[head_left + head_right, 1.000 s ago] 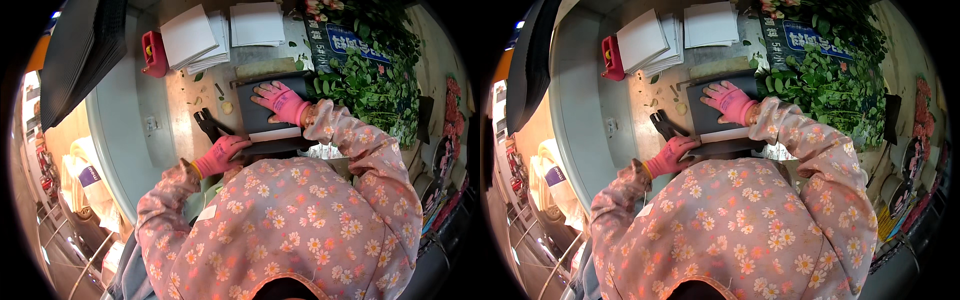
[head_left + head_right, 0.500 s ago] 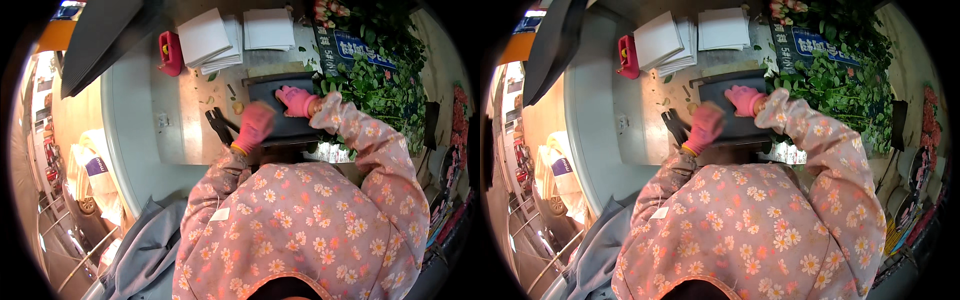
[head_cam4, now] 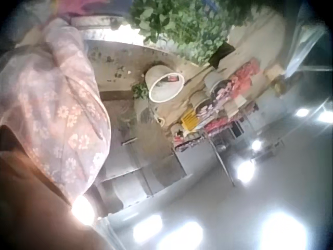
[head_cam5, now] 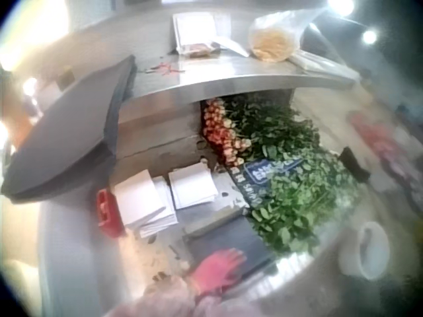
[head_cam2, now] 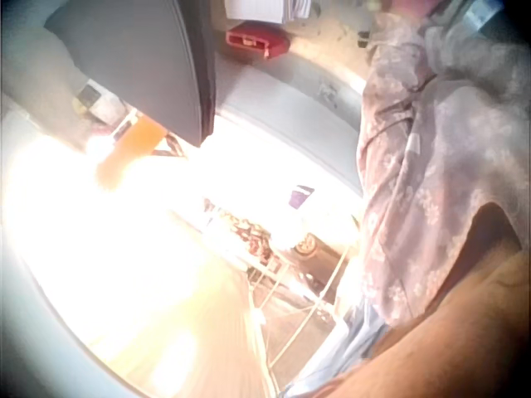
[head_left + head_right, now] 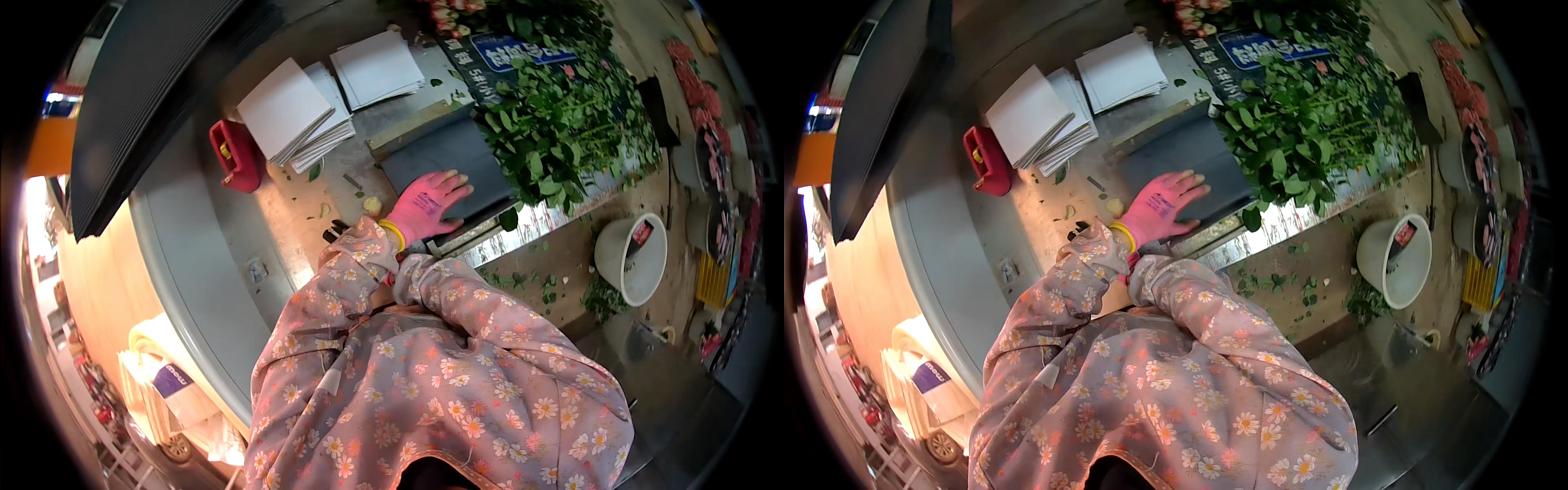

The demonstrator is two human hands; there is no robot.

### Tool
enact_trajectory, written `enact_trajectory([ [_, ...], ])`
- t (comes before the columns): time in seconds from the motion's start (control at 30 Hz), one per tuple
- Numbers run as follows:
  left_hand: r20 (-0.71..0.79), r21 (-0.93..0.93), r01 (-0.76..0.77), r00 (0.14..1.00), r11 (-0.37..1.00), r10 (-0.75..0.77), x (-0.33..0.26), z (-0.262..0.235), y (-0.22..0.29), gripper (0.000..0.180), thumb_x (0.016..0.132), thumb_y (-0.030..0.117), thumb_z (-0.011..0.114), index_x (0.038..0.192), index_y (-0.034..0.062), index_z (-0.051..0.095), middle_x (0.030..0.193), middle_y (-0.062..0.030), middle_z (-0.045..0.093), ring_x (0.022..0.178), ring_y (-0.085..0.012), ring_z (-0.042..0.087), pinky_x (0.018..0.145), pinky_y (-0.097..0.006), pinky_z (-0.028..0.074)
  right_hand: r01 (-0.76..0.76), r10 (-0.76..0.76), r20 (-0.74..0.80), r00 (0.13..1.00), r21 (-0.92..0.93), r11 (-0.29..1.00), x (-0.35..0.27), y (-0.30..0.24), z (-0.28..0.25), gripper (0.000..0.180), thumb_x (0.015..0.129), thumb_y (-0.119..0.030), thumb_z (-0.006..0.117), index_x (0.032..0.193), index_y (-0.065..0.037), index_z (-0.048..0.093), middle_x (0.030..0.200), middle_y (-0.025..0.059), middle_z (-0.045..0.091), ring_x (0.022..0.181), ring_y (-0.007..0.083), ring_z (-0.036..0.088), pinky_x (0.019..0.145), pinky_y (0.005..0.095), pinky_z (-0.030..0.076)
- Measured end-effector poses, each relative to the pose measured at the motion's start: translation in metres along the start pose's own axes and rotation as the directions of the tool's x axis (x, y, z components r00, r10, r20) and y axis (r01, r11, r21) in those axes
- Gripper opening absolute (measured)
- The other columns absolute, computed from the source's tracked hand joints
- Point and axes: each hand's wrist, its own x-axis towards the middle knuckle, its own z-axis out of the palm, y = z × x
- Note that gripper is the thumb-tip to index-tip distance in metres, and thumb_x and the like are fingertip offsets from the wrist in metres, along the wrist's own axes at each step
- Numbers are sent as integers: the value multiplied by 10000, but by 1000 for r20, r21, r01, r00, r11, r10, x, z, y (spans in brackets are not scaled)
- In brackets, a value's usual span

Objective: The person wraps individual rose stems in black and white paper sheets on a metal workbench. They arrange the flowers, fold the paper around the stems, and place the wrapped units into a container. The process is repeated for multiple stems throughout the clip.

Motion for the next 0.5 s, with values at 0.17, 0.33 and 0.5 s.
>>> enact_trajectory([
  [0.17, -51, 28, 28, 998, 999, -26, 0, 5, 1, 607, 723, 380, 655, 1249, 125, 491, 1285, -82, 481, 1215, -265, 418, 1038, -388, 323, 10, -16, 69, 998, 79, 997, -37, -17, -80, 495, 736, -283, 646, 1091, 45, 539, 954, 177, 618, 860, 292, 610, 757, 380, 493],
  [0.33, -25, 26, 98, 995, 995, -97, -5, 3, 1, 626, 719, 385, 662, 1259, 121, 484, 1281, -75, 482, 1221, -263, 411, 1046, -389, 314, -198, -242, 403, 882, 786, 585, -144, 47, -260, 765, 710, -231, 650, 1325, 68, 307, 1182, 215, 539, 1081, 279, 532, 918, 382, 428],
  [0.5, 33, 56, 145, 989, 988, -147, -3, -3, 5, 671, 700, 397, 671, 1275, 120, 465, 1282, -76, 477, 1219, -262, 412, 1049, -391, 310, -543, 300, 555, 776, 347, 765, -124, 88, -364, 736, 616, -143, 694, 1266, -4, 379, 988, 149, 594, 933, 278, 602, 773, 398, 482],
])
